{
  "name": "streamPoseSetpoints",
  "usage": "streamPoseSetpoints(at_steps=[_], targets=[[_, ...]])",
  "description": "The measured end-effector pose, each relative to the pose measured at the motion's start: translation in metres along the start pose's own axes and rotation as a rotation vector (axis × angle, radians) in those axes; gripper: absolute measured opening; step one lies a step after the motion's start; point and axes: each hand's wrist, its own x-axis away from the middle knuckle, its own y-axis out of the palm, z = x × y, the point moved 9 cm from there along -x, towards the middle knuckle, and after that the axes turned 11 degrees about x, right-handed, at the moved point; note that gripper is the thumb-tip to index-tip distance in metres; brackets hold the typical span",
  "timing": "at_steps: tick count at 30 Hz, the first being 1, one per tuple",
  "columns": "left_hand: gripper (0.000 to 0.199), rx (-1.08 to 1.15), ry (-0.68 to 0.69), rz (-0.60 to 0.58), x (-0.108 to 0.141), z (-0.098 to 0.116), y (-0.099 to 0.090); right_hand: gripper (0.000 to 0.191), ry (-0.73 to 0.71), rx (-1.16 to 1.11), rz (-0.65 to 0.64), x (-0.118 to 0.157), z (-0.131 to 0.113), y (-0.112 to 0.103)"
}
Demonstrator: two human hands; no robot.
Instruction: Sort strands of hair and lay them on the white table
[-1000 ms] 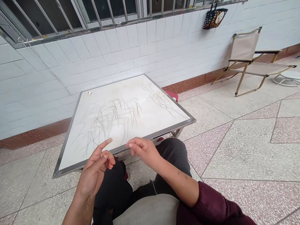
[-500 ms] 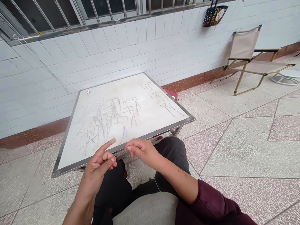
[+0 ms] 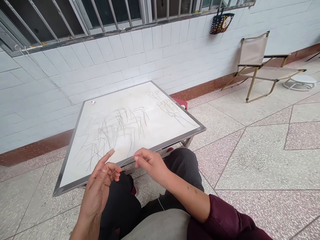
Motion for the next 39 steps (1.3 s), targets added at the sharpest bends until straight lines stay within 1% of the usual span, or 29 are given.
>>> streamPoseSetpoints(at_steps=[3, 5, 7, 9, 11, 14, 16, 18, 20, 22, 24, 27, 30, 33, 35, 37, 39], targets=[[0.066, 0.04, 0.015, -0.039, -0.002, -0.01, 0.005, 0.015, 0.001, -0.021, 0.023, 0.002, 0.0, 0.001], [0.073, 0.08, 0.034, -0.081, -0.003, -0.015, 0.01, 0.016, 0.0, -0.021, 0.051, 0.002, 0.0, -0.001], [0.083, 0.135, 0.072, -0.137, -0.004, -0.016, 0.016, 0.018, 0.001, -0.027, 0.081, 0.002, 0.001, -0.004], [0.088, 0.144, 0.113, -0.146, -0.004, -0.014, 0.017, 0.019, 0.007, -0.029, 0.1, 0.003, 0.002, -0.006], [0.079, 0.106, 0.12, -0.087, -0.004, -0.015, 0.014, 0.019, 0.005, -0.012, 0.098, 0.003, 0.002, -0.005], [0.056, 0.072, 0.105, 0.03, -0.004, -0.022, 0.006, 0.016, -0.032, 0.048, 0.063, 0.005, -0.003, 0.001], [0.038, 0.026, 0.14, 0.105, -0.002, -0.022, 0.0, 0.016, -0.059, 0.089, 0.044, 0.006, -0.006, 0.004], [0.027, -0.104, 0.192, 0.164, 0.001, -0.016, -0.004, 0.016, -0.061, 0.109, 0.045, 0.007, -0.007, 0.004], [0.025, -0.256, 0.231, 0.18, 0.005, -0.008, -0.005, 0.017, -0.044, 0.112, 0.056, 0.006, -0.006, 0.002], [0.028, -0.378, 0.262, 0.178, 0.008, 0.001, -0.003, 0.017, -0.031, 0.108, 0.068, 0.006, -0.004, 0.0], [0.031, -0.467, 0.311, 0.183, 0.011, 0.011, -0.001, 0.017, -0.03, 0.11, 0.071, 0.006, -0.004, -0.001], [0.03, -0.562, 0.42, 0.19, 0.016, 0.025, 0.005, 0.017, -0.044, 0.12, 0.058, 0.007, -0.005, 0.0], [0.034, -0.661, 0.558, 0.126, 0.019, 0.031, 0.014, 0.016, -0.059, 0.125, 0.043, 0.007, -0.007, 0.001], [0.049, -0.821, 0.787, -0.006, 0.025, 0.034, 0.024, 0.016, -0.083, 0.132, 0.038, 0.006, -0.008, 0.001], [0.06, -0.943, 0.903, -0.066, 0.029, 0.031, 0.027, 0.015, -0.097, 0.139, 0.037, 0.006, -0.008, 0.001], [0.067, -1.038, 0.944, -0.086, 0.03, 0.029, 0.027, 0.015, -0.1, 0.14, 0.034, 0.005, -0.006, 0.0], [0.07, -1.079, 0.965, -0.097, 0.031, 0.029, 0.027, 0.015, -0.099, 0.13, 0.027, 0.004, -0.004, 0.001]])
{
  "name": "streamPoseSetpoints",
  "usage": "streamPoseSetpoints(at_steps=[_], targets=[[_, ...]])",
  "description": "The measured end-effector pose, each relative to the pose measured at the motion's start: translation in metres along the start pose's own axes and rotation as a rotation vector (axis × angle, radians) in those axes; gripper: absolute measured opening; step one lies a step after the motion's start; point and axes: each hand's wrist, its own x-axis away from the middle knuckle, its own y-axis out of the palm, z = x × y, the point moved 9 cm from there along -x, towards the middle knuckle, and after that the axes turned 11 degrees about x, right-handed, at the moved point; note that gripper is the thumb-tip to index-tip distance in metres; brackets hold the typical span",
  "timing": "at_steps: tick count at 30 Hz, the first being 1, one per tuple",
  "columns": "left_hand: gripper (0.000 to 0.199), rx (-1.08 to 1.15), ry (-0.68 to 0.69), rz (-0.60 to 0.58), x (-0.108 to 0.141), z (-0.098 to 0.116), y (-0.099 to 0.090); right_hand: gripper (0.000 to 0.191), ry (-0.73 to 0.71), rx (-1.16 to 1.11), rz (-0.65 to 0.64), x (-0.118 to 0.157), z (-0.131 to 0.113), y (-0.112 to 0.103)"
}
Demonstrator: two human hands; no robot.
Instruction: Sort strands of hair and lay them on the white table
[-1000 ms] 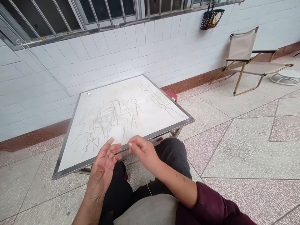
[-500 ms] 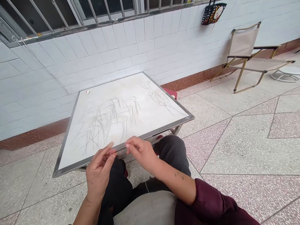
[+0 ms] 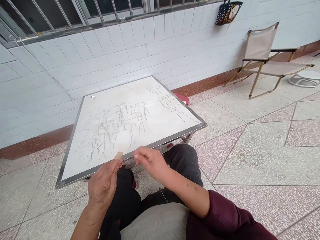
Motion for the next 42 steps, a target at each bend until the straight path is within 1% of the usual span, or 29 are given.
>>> streamPoseSetpoints(at_steps=[5, 7, 8, 9, 10, 11, 12, 13, 14, 15, 17, 19, 21, 23, 24, 26, 28, 30, 34, 36, 38, 42], targets=[[0.071, 0.012, 0.059, -0.034, -0.002, 0.004, -0.004, 0.015, 0.0, -0.024, -0.032, -0.001, 0.004, 0.003], [0.066, -0.027, 0.05, -0.002, -0.001, -0.001, -0.016, 0.016, 0.036, -0.029, -0.008, -0.003, 0.01, -0.004], [0.06, -0.053, 0.008, 0.047, -0.001, -0.007, -0.027, 0.016, 0.069, -0.03, 0.02, -0.004, 0.014, -0.01], [0.054, -0.064, -0.064, 0.124, 0.001, -0.016, -0.04, 0.016, 0.104, -0.034, 0.053, -0.005, 0.018, -0.017], [0.046, -0.045, -0.164, 0.227, 0.003, -0.028, -0.056, 0.016, 0.136, -0.044, 0.089, -0.006, 0.021, -0.024], [0.041, 0.014, -0.285, 0.335, 0.008, -0.041, -0.07, 0.016, 0.158, -0.057, 0.115, -0.006, 0.023, -0.03], [0.039, 0.106, -0.406, 0.431, 0.015, -0.054, -0.079, 0.016, 0.167, -0.074, 0.13, -0.006, 0.022, -0.033], [0.042, 0.217, -0.519, 0.489, 0.021, -0.066, -0.08, 0.016, 0.162, -0.088, 0.13, -0.005, 0.02, -0.034], [0.047, 0.337, -0.621, 0.505, 0.026, -0.075, -0.074, 0.016, 0.15, -0.099, 0.122, -0.005, 0.016, -0.032], [0.052, 0.456, -0.707, 0.478, 0.03, -0.08, -0.06, 0.016, 0.135, -0.103, 0.105, -0.004, 0.012, -0.028], [0.058, 0.694, -0.851, 0.322, 0.033, -0.079, -0.017, 0.014, 0.108, -0.099, 0.059, -0.002, 0.004, -0.016], [0.06, 0.943, -0.933, 0.159, 0.033, -0.065, 0.029, 0.016, 0.089, -0.091, 0.014, 0.001, -0.002, -0.004], [0.056, 1.101, -0.983, 0.136, 0.033, -0.052, 0.056, 0.019, 0.082, -0.081, -0.026, 0.002, -0.006, 0.004], [0.052, 1.182, -1.014, 0.165, 0.031, -0.044, 0.07, 0.022, 0.082, -0.059, -0.055, 0.004, -0.008, 0.009], [0.05, 1.202, -1.022, 0.178, 0.03, -0.041, 0.073, 0.023, 0.082, -0.043, -0.066, 0.004, -0.008, 0.01], [0.044, 1.206, -1.016, 0.21, 0.028, -0.04, 0.074, 0.026, 0.068, -0.023, -0.083, 0.004, -0.01, 0.011], [0.037, 1.179, -1.007, 0.26, 0.028, -0.043, 0.07, 0.029, 0.033, -0.053, -0.107, 0.004, -0.013, 0.013], [0.034, 1.146, -1.017, 0.338, 0.03, -0.05, 0.064, 0.029, 0.021, -0.117, -0.13, 0.004, -0.014, 0.016], [0.034, 1.11, -1.028, 0.463, 0.034, -0.059, 0.053, 0.013, 0.151, -0.228, -0.2, 0.006, -0.001, 0.026], [0.034, 1.129, -1.025, 0.487, 0.032, -0.059, 0.052, 0.014, 0.185, -0.307, -0.23, 0.007, 0.003, 0.032], [0.032, 1.172, -1.025, 0.502, 0.03, -0.058, 0.053, 0.016, 0.172, -0.333, -0.212, 0.007, 0.004, 0.032], [0.031, 1.234, -1.038, 0.534, 0.028, -0.057, 0.056, 0.012, 0.087, -0.201, -0.149, 0.007, -0.002, 0.028]])
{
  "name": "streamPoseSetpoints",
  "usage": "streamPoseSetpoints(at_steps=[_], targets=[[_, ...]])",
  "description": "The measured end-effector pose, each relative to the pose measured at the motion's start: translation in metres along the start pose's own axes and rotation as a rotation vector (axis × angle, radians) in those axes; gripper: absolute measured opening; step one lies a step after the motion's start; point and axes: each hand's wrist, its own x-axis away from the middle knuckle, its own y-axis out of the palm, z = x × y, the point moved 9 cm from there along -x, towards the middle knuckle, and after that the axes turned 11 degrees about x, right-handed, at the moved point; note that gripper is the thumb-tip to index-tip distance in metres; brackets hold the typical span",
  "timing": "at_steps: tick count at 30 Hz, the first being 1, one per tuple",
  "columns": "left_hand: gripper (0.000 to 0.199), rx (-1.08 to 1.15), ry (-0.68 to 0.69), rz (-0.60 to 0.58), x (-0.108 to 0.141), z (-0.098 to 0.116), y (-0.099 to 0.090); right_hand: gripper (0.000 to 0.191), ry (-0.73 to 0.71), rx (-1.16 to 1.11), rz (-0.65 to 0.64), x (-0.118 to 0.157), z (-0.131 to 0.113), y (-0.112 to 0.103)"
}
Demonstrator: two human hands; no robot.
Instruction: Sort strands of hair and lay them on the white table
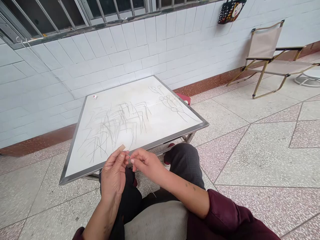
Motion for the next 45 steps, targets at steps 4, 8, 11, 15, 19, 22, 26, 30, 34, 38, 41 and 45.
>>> streamPoseSetpoints(at_steps=[4, 8, 11, 15, 19, 22, 26, 30, 34, 38, 41, 45], targets=[[0.035, 0.038, -0.033, 0.044, -0.001, -0.002, -0.005, 0.016, -0.078, 0.172, 0.008, 0.003, -0.008, 0.003], [0.041, 0.06, 0.013, 0.047, 0.0, 0.003, -0.007, 0.019, -0.185, 0.388, 0.074, 0.007, -0.015, 0.005], [0.049, 0.076, 0.037, 0.053, 0.001, 0.005, -0.007, 0.022, -0.22, 0.543, 0.11, 0.01, -0.015, 0.01], [0.054, 0.097, 0.104, 0.072, 0.0, 0.014, -0.007, 0.017, -0.209, 0.564, 0.124, 0.011, -0.013, 0.015], [0.057, 0.107, 0.169, 0.09, -0.005, 0.027, -0.007, 0.012, -0.246, 0.563, 0.117, 0.014, -0.015, 0.021], [0.057, 0.114, 0.201, 0.095, -0.01, 0.036, -0.007, 0.013, -0.264, 0.628, 0.114, 0.016, -0.015, 0.026], [0.055, 0.13, 0.235, 0.11, -0.014, 0.047, -0.009, 0.015, -0.317, 0.681, 0.11, 0.022, -0.016, 0.034], [0.053, 0.131, 0.297, 0.127, -0.016, 0.061, -0.013, 0.013, -0.321, 0.647, 0.066, 0.029, -0.016, 0.04], [0.053, 0.144, 0.35, 0.156, -0.02, 0.072, -0.021, 0.013, -0.316, 0.617, -0.02, 0.04, -0.01, 0.046], [0.055, 0.193, 0.366, 0.178, -0.024, 0.077, -0.03, 0.014, -0.308, 0.679, -0.173, 0.048, 0.009, 0.047], [0.056, 0.193, 0.32, 0.151, -0.024, 0.066, -0.027, 0.023, -0.152, 0.58, -0.018, 0.034, 0.018, 0.015], [0.057, 0.187, 0.155, 0.088, -0.02, 0.028, -0.012, 0.018, -0.057, 0.26, 0.122, 0.011, 0.007, -0.004]])
